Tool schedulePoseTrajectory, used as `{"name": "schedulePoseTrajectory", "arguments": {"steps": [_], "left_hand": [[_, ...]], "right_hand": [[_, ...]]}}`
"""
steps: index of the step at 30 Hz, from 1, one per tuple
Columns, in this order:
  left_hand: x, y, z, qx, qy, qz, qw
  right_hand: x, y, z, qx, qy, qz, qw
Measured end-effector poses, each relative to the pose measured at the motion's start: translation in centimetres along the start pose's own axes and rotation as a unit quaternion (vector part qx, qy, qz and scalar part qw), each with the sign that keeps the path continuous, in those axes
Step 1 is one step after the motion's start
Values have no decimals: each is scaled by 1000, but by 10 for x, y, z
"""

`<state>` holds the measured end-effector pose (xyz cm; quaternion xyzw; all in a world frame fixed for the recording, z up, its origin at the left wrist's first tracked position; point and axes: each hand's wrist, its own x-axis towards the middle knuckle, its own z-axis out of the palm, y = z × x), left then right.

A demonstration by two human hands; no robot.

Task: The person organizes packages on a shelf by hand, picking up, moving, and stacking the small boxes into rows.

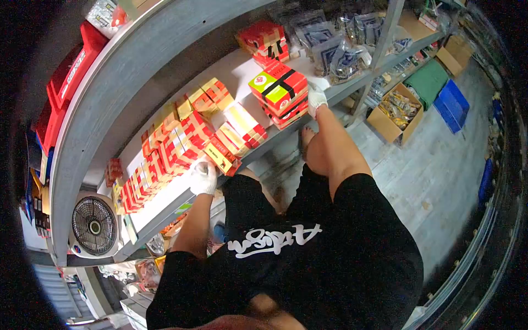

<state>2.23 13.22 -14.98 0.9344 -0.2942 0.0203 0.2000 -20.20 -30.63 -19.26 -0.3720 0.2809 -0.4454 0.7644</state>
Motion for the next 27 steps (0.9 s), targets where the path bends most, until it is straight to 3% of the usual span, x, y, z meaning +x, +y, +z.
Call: {"name": "schedulePoseTrajectory", "arguments": {"steps": [2, 8, 10, 11, 12, 13, 14, 15, 17, 19, 23, 24, 25, 26, 27], "left_hand": [[0, -3, 1, 2, -11, 0, 1000], [-1, -6, 2, -48, -2, 4, 999], [-4, -14, 2, -173, 70, 55, 981], [-3, -17, 3, -316, 74, 2, 946], [-1, -22, 4, -308, 72, 2, 949], [2, -29, 6, -407, 57, -27, 911], [6, -31, 7, -502, 43, -56, 862], [12, -27, 9, -528, 26, -15, 848], [16, 36, -31, -504, 0, 126, 855], [23, 108, -66, -480, -69, 191, 853], [44, 225, -97, -535, -249, 105, 801], [59, 234, -83, -506, -253, 99, 819], [74, 241, -63, -477, -257, 94, 835], [81, 252, -45, -540, -278, 36, 793], [87, 263, -35, -538, -281, 36, 794]], "right_hand": [[-17, -15, 15, -19, 80, 32, 996], [20, 14, -14, 7, 55, 12, 998], [11, 16, -14, 15, 69, -8, 997], [3, 15, -14, 17, 71, -3, 997], [-14, 2, -5, -73, 90, -33, 993], [-23, -2, 1, -161, 107, -63, 979], [-25, 3, 3, -155, 110, -57, 980], [-25, 9, 1, -179, 127, -103, 970], [-30, 16, -2, -249, 150, -161, 943], [-56, -4, 21, -270, 165, -164, 934], [-71, -1, 21, -176, 168, -165, 956], [-75, -3, 16, -174, 171, -164, 956], [-82, -5, 10, -251, 159, -149, 943], [-91, -8, 6, -325, 146, -132, 925], [-105, -20, 12, -377, 150, -132, 904]]}}
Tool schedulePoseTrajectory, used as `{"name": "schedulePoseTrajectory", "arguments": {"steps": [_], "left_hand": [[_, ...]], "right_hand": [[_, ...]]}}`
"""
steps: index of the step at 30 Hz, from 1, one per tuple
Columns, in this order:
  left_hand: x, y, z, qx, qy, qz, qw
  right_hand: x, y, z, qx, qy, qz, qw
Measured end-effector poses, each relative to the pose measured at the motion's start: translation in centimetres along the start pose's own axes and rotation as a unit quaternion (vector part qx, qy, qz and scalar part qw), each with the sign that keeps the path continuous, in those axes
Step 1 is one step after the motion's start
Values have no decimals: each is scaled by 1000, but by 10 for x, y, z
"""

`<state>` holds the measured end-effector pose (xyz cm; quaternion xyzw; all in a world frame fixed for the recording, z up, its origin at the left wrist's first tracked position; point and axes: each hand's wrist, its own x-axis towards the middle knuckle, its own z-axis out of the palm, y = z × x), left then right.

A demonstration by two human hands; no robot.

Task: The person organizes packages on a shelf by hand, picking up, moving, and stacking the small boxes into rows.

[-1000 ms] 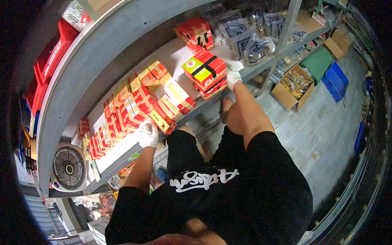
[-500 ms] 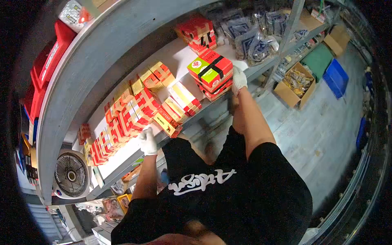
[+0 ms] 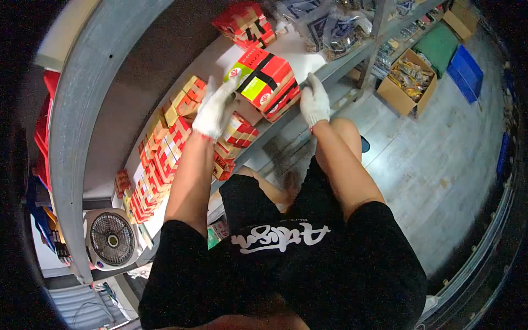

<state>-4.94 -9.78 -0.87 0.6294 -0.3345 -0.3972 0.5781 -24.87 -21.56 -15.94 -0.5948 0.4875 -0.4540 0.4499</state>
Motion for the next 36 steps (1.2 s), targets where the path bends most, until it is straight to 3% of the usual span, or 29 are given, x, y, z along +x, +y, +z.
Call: {"name": "schedulePoseTrajectory", "arguments": {"steps": [2, 4, 5, 6, 8, 11, 21, 25, 27, 31, 36], "left_hand": [[23, -3, 13, -52, 36, -82, 995], [49, -12, 6, -96, 21, -87, 991], [55, -10, 1, -109, -23, -147, 983], [59, -9, -2, -122, -66, -207, 968], [58, -4, -1, -132, -73, -230, 961], [59, -4, -1, -174, -112, -277, 938], [96, -12, 22, -173, -107, -182, 962], [132, 5, 37, -159, -94, -202, 962], [166, -2, 39, -191, -111, -206, 953], [213, -8, 49, -172, -33, -206, 963], [239, -7, 48, -197, -52, -195, 959]], "right_hand": [[-19, -7, -1, -24, -25, -24, 999], [-36, -19, -5, -153, -90, -72, 982], [-46, -41, -8, -201, -138, -66, 968], [-52, -21, 6, -209, -142, -87, 964], [-70, -20, 19, -293, -119, -91, 944], [-60, -21, 29, -273, -96, -88, 953], [-14, -47, 29, -277, 1, -136, 951], [32, -46, 47, -285, -24, -64, 956], [52, -46, 57, -293, 20, -50, 955], [90, -43, 68, -296, -4, -38, 954], [113, -29, 80, -303, -76, -13, 950]]}}
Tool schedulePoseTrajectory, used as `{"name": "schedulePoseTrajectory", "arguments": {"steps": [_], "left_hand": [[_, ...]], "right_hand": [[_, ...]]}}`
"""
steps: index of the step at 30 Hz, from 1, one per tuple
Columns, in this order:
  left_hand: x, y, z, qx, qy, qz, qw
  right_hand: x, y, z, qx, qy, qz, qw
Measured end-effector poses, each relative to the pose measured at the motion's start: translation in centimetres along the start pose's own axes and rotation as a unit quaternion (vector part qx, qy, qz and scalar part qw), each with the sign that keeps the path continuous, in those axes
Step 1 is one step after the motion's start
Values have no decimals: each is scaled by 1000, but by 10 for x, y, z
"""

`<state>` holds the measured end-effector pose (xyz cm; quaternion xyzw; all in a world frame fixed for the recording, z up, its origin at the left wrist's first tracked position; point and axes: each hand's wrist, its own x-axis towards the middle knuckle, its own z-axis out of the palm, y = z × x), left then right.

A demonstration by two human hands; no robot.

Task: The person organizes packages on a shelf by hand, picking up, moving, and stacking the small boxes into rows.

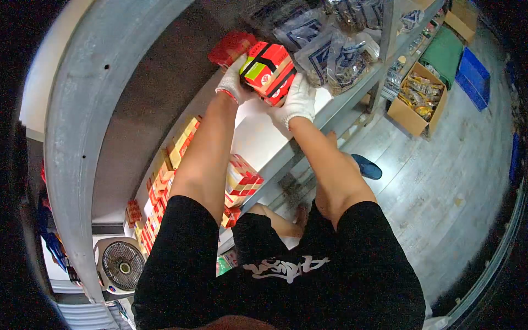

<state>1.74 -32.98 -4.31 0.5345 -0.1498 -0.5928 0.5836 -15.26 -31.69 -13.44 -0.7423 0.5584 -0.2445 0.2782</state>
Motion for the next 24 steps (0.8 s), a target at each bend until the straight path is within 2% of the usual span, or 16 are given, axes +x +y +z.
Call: {"name": "schedulePoseTrajectory", "arguments": {"steps": [1, 2, 3, 5, 6, 7, 8, 9, 10, 11, 14, 16, 17, 19, 21, 24], "left_hand": [[2, 1, -1, -7, -20, -11, 1000], [4, 2, -1, 6, 10, -16, 1000], [10, -3, -7, 5, 14, -21, 1000], [22, -6, -19, 2, -1, -1, 1000], [6, -12, -8, -35, 2, 41, 999], [5, -9, -10, -38, 0, 46, 998], [-2, -7, -14, 27, 28, 60, 997], [-23, -3, -9, 109, 126, 58, 984], [-45, 1, -3, 185, 221, 38, 957], [-69, 1, -8, 178, 228, 39, 956], [-130, -5, -55, 146, 88, 168, 971], [-221, -14, -55, 150, 84, 296, 939], [-242, -25, -83, 107, 54, 335, 935], [-313, -49, -114, 216, 129, 385, 888], [-364, -77, -156, 275, 119, 428, 852], [-414, -145, -205, 188, 218, 408, 866]], "right_hand": [[-1, 2, 5, -1, 65, -21, 998], [-5, 4, 10, -2, 126, -40, 991], [-6, 1, 2, 4, 68, -14, 998], [-9, 0, -5, 0, 31, -15, 999], [-7, 0, -7, -6, -1, -18, 1000], [-5, 1, -5, -7, 1, -24, 1000], [-7, 1, 2, -30, 54, -27, 998], [-9, 2, 8, -51, 104, -31, 993], [-8, 2, 8, -39, 86, -24, 995], [-9, 0, 4, -32, 74, -20, 997], [-10, -4, 1, -61, 75, -23, 995], [-9, 4, 6, -90, 50, -31, 994], [-16, 10, 7, -109, 41, -49, 992], [-27, 21, 17, -192, 58, -96, 975], [-43, 31, 16, -200, 27, -130, 971], [-58, 41, 21, -239, -4, -188, 953]]}}
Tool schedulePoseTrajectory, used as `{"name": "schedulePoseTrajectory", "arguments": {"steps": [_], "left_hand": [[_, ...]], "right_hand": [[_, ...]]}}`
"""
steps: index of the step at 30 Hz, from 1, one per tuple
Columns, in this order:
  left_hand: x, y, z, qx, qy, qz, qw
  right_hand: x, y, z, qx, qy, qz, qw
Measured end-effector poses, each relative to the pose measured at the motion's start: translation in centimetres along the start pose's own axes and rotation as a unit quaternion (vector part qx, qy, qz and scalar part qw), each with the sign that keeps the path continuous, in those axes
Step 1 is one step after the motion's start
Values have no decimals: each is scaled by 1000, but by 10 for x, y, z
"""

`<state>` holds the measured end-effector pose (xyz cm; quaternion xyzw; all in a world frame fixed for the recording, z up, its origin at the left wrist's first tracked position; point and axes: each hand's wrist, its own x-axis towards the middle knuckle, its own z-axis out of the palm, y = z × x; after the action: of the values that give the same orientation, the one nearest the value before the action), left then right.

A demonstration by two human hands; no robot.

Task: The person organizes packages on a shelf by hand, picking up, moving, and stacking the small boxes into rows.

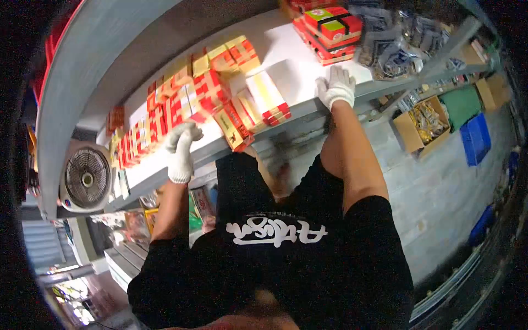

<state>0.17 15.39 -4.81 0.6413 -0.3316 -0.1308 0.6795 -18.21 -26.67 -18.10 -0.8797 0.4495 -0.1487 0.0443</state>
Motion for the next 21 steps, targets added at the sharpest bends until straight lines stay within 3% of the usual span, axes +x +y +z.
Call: {"name": "schedulePoseTrajectory", "arguments": {"steps": [2, 5, 7, 9, 11, 13, 14, 16, 19, 21], "left_hand": [[-31, -11, -37, 11, 24, -32, 999], [-58, -41, -64, 183, 92, -33, 978], [-58, -47, -71, 249, 121, -81, 957], [-51, -73, -86, 263, 126, -95, 952], [-39, -91, -100, 341, 107, -100, 929], [-25, -96, -111, 471, 46, -110, 874], [-19, -105, -116, 508, 31, -94, 855], [-11, -104, -111, 508, 32, -102, 854], [-7, -100, -104, 523, 35, -108, 844], [-7, -102, -103, 534, 41, -122, 835]], "right_hand": [[-12, -7, -8, 0, -42, -20, 999], [-26, -23, -15, 11, -75, -33, 997], [-38, -33, -27, 44, -91, -50, 994], [-49, -42, -29, 47, -79, -62, 994], [-50, -49, -43, 59, -134, -73, 986], [-60, -62, -51, 389, -104, 55, 913], [-66, -71, -55, 383, -106, 51, 916], [-80, -103, -79, 486, 6, -1, 874], [-108, -148, -101, 429, -2, -18, 903], [-115, -170, -103, 533, -64, -28, 843]]}}
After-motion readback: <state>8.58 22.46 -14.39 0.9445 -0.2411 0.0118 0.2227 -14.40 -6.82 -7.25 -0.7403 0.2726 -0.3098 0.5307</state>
